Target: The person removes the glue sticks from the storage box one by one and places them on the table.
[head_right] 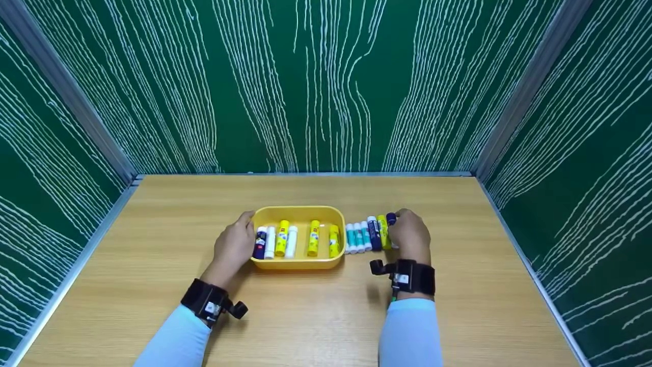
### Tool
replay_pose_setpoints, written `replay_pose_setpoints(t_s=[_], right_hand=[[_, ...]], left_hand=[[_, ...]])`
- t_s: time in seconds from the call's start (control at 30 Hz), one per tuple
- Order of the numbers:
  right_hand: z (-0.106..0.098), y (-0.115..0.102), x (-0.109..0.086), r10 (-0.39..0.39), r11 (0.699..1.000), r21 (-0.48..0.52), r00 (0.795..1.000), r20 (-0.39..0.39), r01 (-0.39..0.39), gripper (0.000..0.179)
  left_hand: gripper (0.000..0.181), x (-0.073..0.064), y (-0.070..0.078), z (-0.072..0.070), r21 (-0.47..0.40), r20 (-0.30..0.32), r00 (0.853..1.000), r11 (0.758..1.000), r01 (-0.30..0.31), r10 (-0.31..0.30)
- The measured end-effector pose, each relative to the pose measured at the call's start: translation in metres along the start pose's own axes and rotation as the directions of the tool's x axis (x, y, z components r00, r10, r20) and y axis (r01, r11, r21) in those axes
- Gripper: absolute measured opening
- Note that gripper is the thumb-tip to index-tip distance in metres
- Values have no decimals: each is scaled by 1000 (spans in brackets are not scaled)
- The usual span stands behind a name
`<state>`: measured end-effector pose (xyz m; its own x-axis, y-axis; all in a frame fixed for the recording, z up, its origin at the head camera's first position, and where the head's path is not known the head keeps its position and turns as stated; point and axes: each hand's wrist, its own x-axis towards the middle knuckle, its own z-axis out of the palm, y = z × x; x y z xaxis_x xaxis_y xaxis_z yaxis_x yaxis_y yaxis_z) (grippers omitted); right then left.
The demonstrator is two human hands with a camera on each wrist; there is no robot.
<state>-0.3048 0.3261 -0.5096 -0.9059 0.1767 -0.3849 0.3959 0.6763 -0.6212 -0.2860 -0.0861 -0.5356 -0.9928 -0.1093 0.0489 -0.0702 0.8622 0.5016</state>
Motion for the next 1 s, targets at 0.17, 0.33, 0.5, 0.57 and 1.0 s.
replay_pose_setpoints(t_s=[0.17, 0.33, 0.5, 0.57, 1.0], right_hand=[[1, 1, 2, 7, 1000, 5, 1000, 7, -7, 60], [3, 2, 3, 20, 1000, 5, 1000, 9, -20, 59], [3, 2, 5, 33, 999, 0, 999, 23, -33, 59], [3, 2, 5, 38, 999, 6, 999, 31, -38, 58], [1, 2, 1, 46, 996, 73, 998, 51, -50, 60]], left_hand=[[44, 0, -1, 0, -7, -11, 1000, 1000, -16, 15], [43, 0, -3, 1, -6, -29, 999, 999, -40, 40], [43, 1, -3, 2, -8, -26, 999, 999, -31, 31], [44, 0, -3, 2, -7, -22, 1000, 1000, -22, 22], [44, 0, -1, 1, -15, -15, 1000, 1000, -9, 9]])
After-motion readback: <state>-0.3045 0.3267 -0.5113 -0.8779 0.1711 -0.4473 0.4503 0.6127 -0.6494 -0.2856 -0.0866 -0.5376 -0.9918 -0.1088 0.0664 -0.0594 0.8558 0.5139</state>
